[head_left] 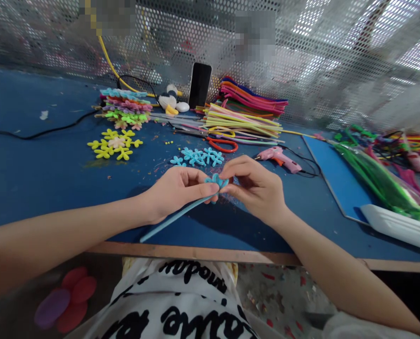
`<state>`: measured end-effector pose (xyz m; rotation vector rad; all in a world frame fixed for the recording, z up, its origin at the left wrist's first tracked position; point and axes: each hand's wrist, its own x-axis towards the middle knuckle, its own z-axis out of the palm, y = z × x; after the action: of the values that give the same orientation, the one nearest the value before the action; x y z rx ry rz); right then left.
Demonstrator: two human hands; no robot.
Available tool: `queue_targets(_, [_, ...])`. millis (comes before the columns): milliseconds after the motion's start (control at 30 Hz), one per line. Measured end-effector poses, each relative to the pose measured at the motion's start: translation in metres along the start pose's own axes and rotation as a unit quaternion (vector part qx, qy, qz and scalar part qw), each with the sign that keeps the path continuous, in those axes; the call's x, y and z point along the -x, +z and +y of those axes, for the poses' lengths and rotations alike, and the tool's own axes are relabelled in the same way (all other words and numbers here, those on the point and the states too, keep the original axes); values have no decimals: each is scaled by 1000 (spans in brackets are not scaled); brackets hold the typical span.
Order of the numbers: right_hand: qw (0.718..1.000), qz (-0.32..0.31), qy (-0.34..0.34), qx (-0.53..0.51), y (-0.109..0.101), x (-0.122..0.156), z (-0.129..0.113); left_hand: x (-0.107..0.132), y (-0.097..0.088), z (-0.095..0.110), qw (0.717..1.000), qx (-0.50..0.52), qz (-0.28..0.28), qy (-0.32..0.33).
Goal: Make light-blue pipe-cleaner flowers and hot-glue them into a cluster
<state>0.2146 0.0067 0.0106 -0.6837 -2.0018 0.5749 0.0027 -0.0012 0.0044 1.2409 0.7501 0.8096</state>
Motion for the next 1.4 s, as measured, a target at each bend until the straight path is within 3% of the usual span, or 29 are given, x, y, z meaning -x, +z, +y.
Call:
queue_targets(200, [987, -44, -116, 100, -12, 0, 3, 0, -1, 0, 999, 7, -27, -16])
queue_targets(333, [961, -99, -179, 186, -18, 0, 9, 0, -1, 1, 999, -42, -19, -25])
queue_targets(500, [908, -171, -244, 294, -23, -4, 11, -2, -3, 4, 987, -160, -11, -16])
queue_targets(600, [895, -189, -254, 313, -19, -5, 8, -1, -5, 4, 964, -265, -1, 21])
queue_targets(700, [921, -190, -176, 290, -11, -4, 2, -1, -8, 3, 924, -370, 27, 96])
queue_targets(800, [963, -176, 0, 202, -2, -1, -5, -1, -10, 2, 883, -436, 47, 166])
queue_targets(867, [967, -177, 135, 126, -1, -1, -9, -2, -10, 2, 887, -430, 50, 161])
queue_targets(933, [962, -166, 205, 73, -2, -2, -11, -3, -10, 3, 917, -382, 39, 107])
queue_targets(1000, [976, -126, 161, 69, -6, -4, -8, -4, -10, 3, 952, -301, 22, 43])
queue_targets(1067, [990, -92, 43, 99, -10, -4, -3, -5, -9, 4, 977, -211, 9, -1])
queue_targets(1200, [973, -110, -150, 140, -15, -3, 12, -7, -6, 5, 994, -96, -10, -43])
queue_targets(1300, [959, -119, -200, 158, -16, -1, 17, -7, -4, 5, 994, -74, -27, -72])
queue_targets(1400, [963, -110, -192, 154, -16, 0, 15, -7, -4, 5, 994, -51, -37, -94])
